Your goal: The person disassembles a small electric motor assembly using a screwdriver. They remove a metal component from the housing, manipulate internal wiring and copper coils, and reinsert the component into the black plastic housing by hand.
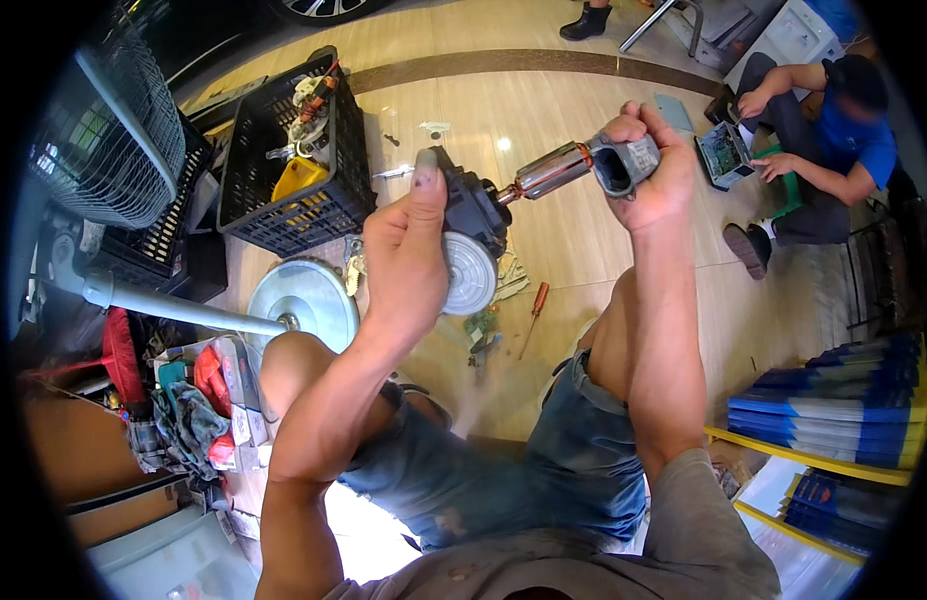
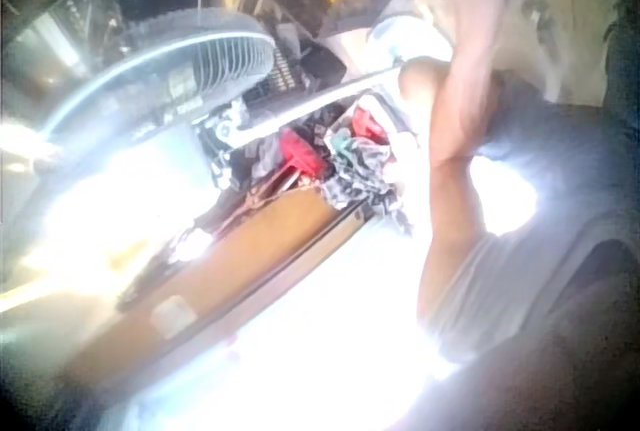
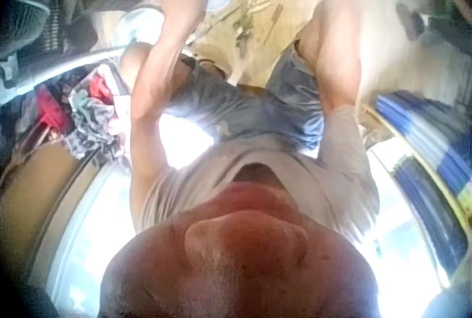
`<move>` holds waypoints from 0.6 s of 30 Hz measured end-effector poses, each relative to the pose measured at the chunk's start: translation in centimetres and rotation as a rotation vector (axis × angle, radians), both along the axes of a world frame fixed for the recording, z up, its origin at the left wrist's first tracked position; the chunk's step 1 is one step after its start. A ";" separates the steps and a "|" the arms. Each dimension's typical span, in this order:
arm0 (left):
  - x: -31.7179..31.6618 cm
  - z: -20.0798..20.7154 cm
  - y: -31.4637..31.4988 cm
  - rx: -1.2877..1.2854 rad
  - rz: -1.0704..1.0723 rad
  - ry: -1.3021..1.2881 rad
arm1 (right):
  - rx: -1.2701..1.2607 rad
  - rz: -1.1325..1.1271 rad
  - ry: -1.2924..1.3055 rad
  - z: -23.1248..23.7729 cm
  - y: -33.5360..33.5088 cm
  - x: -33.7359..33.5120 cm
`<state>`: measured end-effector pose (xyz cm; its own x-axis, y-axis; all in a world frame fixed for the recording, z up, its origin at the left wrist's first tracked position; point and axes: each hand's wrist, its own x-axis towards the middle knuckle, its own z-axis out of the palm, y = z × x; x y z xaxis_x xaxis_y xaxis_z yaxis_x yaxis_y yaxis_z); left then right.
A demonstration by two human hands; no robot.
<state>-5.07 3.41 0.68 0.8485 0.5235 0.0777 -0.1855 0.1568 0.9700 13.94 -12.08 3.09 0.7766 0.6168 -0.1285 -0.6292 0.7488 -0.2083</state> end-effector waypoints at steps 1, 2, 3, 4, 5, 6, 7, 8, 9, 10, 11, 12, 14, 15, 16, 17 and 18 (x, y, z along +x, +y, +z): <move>0.0 0.1 -0.1 0.008 -0.008 -0.023 | -0.050 -0.032 -0.021 0.3 -0.2 0.0; 0.1 0.1 -0.1 0.012 -0.005 -0.015 | -0.047 -0.029 -0.013 0.6 -0.3 -0.2; 0.1 0.1 0.0 0.021 -0.005 -0.016 | -0.141 -0.019 -0.148 1.1 -0.5 -0.5; 0.1 0.1 0.0 0.030 -0.006 -0.017 | -0.235 -0.009 -0.283 1.4 -0.7 -0.8; 0.1 0.1 0.0 0.029 -0.009 -0.009 | -0.251 0.008 -0.357 1.6 -1.0 -1.3; 0.1 -0.1 0.1 0.044 -0.014 0.012 | -0.237 0.004 -0.335 1.7 -1.1 -2.1; 0.1 -0.2 0.1 0.050 -0.002 -0.004 | -0.347 0.006 -0.504 2.4 -1.2 -3.0; 0.1 -0.2 0.1 0.055 0.007 -0.005 | -0.458 0.008 -0.672 2.6 -1.2 -3.7; 0.1 -0.2 0.1 0.058 0.016 -0.009 | -0.479 0.006 -0.786 2.6 -1.3 -4.1; 0.1 -0.3 0.1 0.061 0.024 -0.012 | -0.480 0.000 -0.781 2.5 -1.5 -4.4; 0.1 0.0 -0.1 0.051 0.008 -0.070 | -0.511 0.000 -0.982 2.5 -1.8 -4.8; 0.1 0.2 -0.3 0.044 -0.006 -0.129 | -0.513 0.006 -1.044 2.7 -1.9 -5.3; 0.2 0.4 -0.3 0.069 -0.029 -0.151 | -0.518 0.012 -1.170 3.2 -2.3 -6.2; 0.1 0.2 -0.2 0.108 -0.032 -0.167 | -0.584 0.034 -1.241 3.6 -2.5 -6.6; 0.0 0.3 -0.2 0.146 -0.035 -0.182 | -0.650 0.057 -1.312 3.9 -2.7 -7.0; 0.0 0.5 -0.5 0.153 -0.035 -0.177 | -0.626 0.059 -1.251 4.0 -2.6 -7.6; 0.3 1.1 -1.2 0.067 0.002 -0.204 | -0.623 0.057 -1.247 4.0 -2.6 -7.7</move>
<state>-4.81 2.16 1.77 0.8104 0.5131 0.2828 -0.3798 0.0924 0.9205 6.21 -14.68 7.11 0.5567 0.7489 0.3594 0.1897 0.3066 -0.9327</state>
